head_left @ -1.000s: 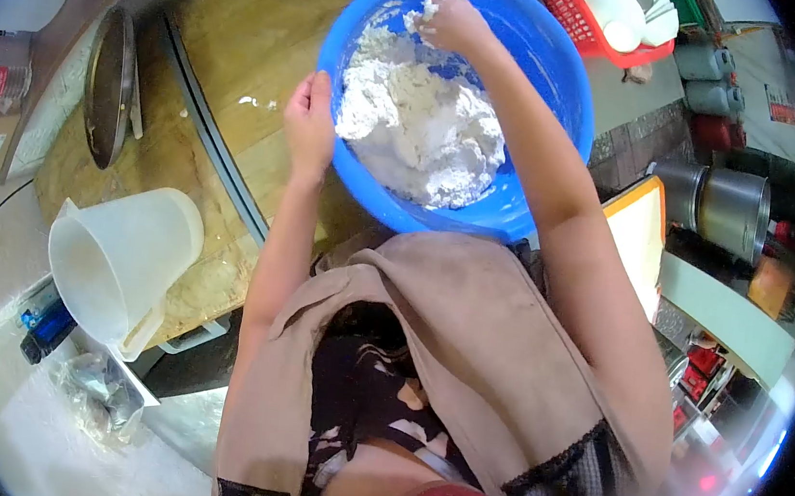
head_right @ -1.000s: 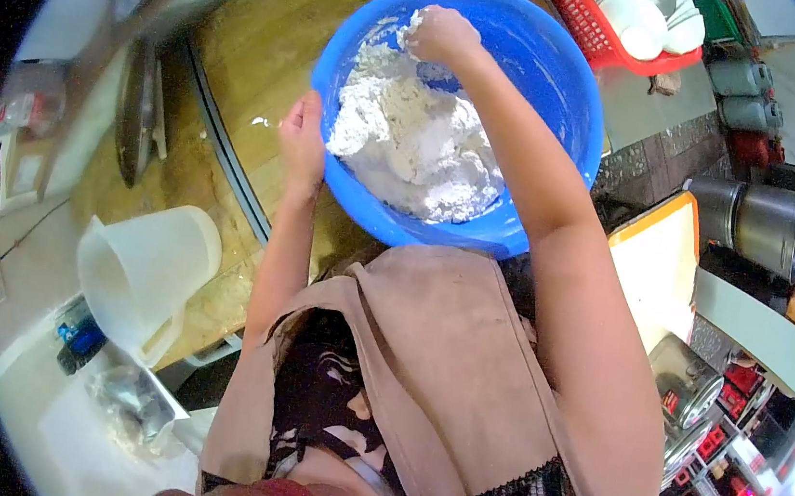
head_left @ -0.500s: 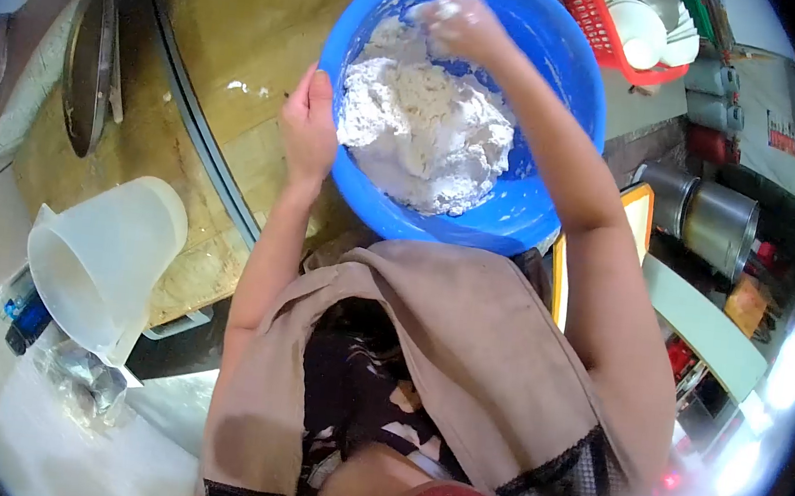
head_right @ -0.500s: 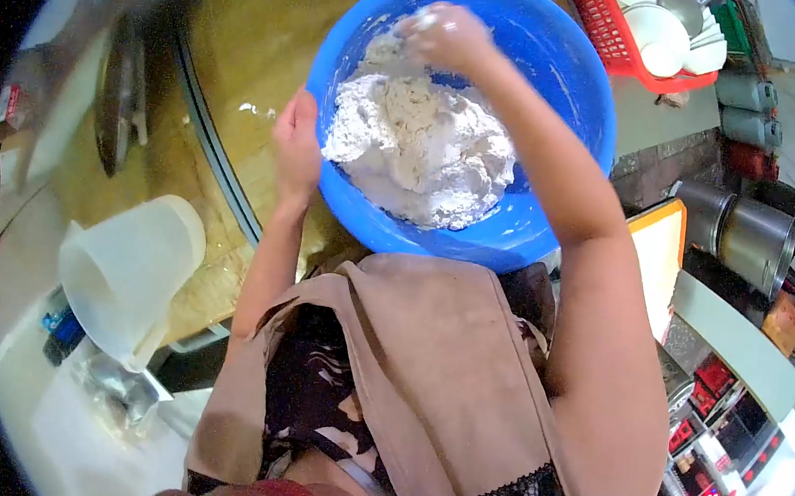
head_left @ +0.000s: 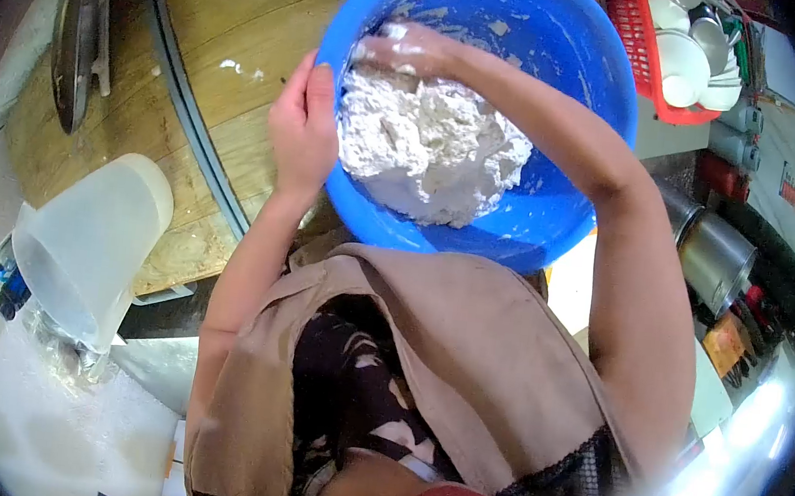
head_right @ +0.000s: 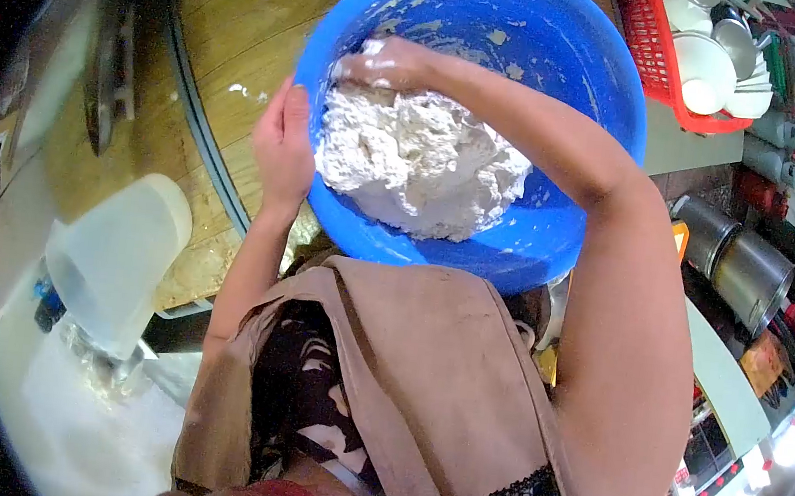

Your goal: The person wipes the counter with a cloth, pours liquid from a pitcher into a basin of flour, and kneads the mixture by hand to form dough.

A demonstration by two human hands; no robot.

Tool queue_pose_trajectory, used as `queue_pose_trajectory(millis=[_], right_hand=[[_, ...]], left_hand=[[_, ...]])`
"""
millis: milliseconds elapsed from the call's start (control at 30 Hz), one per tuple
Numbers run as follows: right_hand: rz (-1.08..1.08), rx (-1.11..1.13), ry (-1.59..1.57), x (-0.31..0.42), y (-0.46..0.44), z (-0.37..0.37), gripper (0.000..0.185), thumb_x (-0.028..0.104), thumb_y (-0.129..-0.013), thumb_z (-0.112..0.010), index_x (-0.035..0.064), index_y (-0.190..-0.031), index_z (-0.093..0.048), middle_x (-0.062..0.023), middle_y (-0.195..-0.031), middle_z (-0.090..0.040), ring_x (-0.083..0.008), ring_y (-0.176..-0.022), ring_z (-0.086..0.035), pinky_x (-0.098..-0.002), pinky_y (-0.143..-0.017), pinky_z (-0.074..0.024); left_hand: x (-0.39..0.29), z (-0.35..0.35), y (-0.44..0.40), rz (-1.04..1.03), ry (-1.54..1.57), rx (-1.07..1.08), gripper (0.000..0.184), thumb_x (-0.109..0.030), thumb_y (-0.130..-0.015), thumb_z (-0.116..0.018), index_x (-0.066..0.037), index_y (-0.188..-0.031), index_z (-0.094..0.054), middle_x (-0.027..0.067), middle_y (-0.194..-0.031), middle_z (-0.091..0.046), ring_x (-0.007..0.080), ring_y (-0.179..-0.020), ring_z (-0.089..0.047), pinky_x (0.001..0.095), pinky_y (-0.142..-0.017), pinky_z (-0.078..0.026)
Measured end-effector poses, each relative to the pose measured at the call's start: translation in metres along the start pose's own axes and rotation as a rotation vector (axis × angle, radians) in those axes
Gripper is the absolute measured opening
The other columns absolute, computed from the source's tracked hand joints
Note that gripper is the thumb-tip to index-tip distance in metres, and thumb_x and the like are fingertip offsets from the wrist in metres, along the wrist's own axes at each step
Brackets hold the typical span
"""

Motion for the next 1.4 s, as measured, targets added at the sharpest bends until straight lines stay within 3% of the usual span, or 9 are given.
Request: queue_pose_trajectory(millis=[167, 267, 433, 567, 767, 967, 1033, 1167, 1400], right_hand=[[0.173, 0.007, 0.359, 0.028, 0.036, -0.027, 0.071, 0.06, -0.069, -0.053, -0.0043, -0.1, -0.054, -0.0248, -0.085, -0.06, -0.0297, -0.075, -0.058, -0.0389, -0.067, -0.0469], [0.042, 0.105, 0.45, 0.058, 0.1, -0.031, 0.048, 0.041, -0.074, -0.055, -0.0004, -0.099, -0.053, -0.0212, -0.096, -0.056, -0.0297, -0.093, -0.054, -0.0391, -0.081, -0.0442], [0.574, -0.679, 0.576, 0.021, 0.199, -0.061, 0.033, 0.029, -0.067, -0.053, 0.0038, -0.087, -0.058, -0.0151, -0.088, -0.055, -0.0326, -0.093, -0.051, -0.0462, -0.082, -0.0393], [0.653, -0.793, 0.606, -0.051, 0.201, -0.081, 0.045, 0.044, -0.068, -0.043, 0.0107, -0.095, -0.057, -0.0114, -0.101, -0.053, -0.0338, -0.104, -0.045, -0.0505, -0.088, -0.034], [0.411, -0.807, 1.165, -0.124, 0.144, -0.094, 0.068, 0.056, -0.064, -0.044, 0.0241, -0.124, -0.044, -0.0024, -0.141, -0.018, -0.0301, -0.131, -0.001, -0.0547, -0.102, -0.0023], [0.244, -1.17, 0.881, -0.039, 0.135, -0.076, 0.042, 0.033, -0.068, -0.055, 0.0114, -0.104, -0.054, -0.0141, -0.132, -0.031, -0.0383, -0.122, -0.023, -0.0531, -0.101, -0.0142], [-0.024, -0.398, 0.209, -0.023, 0.152, -0.055, 0.038, 0.034, -0.073, -0.054, 0.0121, -0.104, -0.055, -0.0168, -0.131, -0.033, -0.0375, -0.119, -0.032, -0.0507, -0.101, -0.0203], [0.086, -0.634, 0.024, -0.004, 0.171, 0.014, 0.034, 0.036, -0.085, -0.046, 0.007, -0.096, -0.058, -0.015, -0.101, -0.058, -0.0245, -0.098, -0.054, -0.039, -0.08, -0.0455], [0.312, -0.333, 0.289, -0.076, 0.007, 0.071, 0.035, 0.025, -0.087, -0.037, 0.0034, -0.106, -0.055, -0.0159, -0.111, -0.054, -0.031, -0.103, -0.049, -0.0371, -0.09, -0.0374]], left_hand=[[0.012, 0.0, -0.005, -0.169, 0.121, 0.01, 0.034, -0.023, -0.088, -0.046, 0.004, -0.105, -0.054, 0.0057, -0.079, -0.061, 0.0104, -0.069, -0.051, 0.0243, -0.065, -0.042], [0.014, 0.0, -0.004, -0.162, 0.164, 0.044, 0.034, -0.024, -0.088, -0.046, 0.005, -0.103, -0.055, 0.0046, -0.077, -0.06, 0.0094, -0.068, -0.05, 0.0235, -0.063, -0.041], [0.01, 0.0, -0.001, -0.118, 0.124, 0.052, 0.035, -0.026, -0.089, -0.045, 0.005, -0.101, -0.056, 0.0021, -0.073, -0.058, 0.0075, -0.065, -0.046, 0.022, -0.058, -0.038], [0.009, -0.002, 0.003, -0.1, 0.129, 0.041, 0.035, -0.026, -0.089, -0.045, 0.005, -0.1, -0.056, 0.0019, -0.075, -0.057, 0.0065, -0.066, -0.045, 0.0209, -0.058, -0.037], [-0.001, -0.018, -0.041, -0.18, 0.037, 0.14, 0.035, -0.028, -0.088, -0.044, 0.004, -0.098, -0.057, 0.0055, -0.079, -0.06, 0.0104, -0.071, -0.051, 0.0245, -0.065, -0.041], [-0.032, -0.039, -0.094, -0.338, -0.116, 0.343, 0.042, -0.038, -0.087, -0.045, -0.001, -0.1, -0.059, 0.0032, -0.083, -0.061, 0.0094, -0.073, -0.053, 0.0238, -0.069, -0.042], [-0.018, -0.024, -0.082, -0.177, -0.142, 0.374, 0.042, -0.039, -0.087, -0.043, -0.002, -0.099, -0.06, 0.0029, -0.082, -0.061, 0.0091, -0.071, -0.053, 0.0239, -0.068, -0.042], [0.015, -0.007, -0.002, 0.039, 0.005, 0.195, 0.041, -0.032, -0.09, -0.037, 0.002, -0.096, -0.058, 0.0082, -0.078, -0.06, 0.0133, -0.072, -0.051, 0.0264, -0.069, -0.041], [0.02, -0.012, 0.023, -0.037, 0.163, -0.126, 0.036, -0.026, -0.092, -0.038, 0.005, -0.099, -0.055, 0.0038, -0.08, -0.054, 0.009, -0.072, -0.046, 0.0229, -0.065, -0.037]])
Point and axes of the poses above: each hand's wrist, its own y-axis away from the middle knuckle, its own z-axis out of the back of the hand, x = y × z, the point moved 3 cm from there along -y, towards the middle knuckle
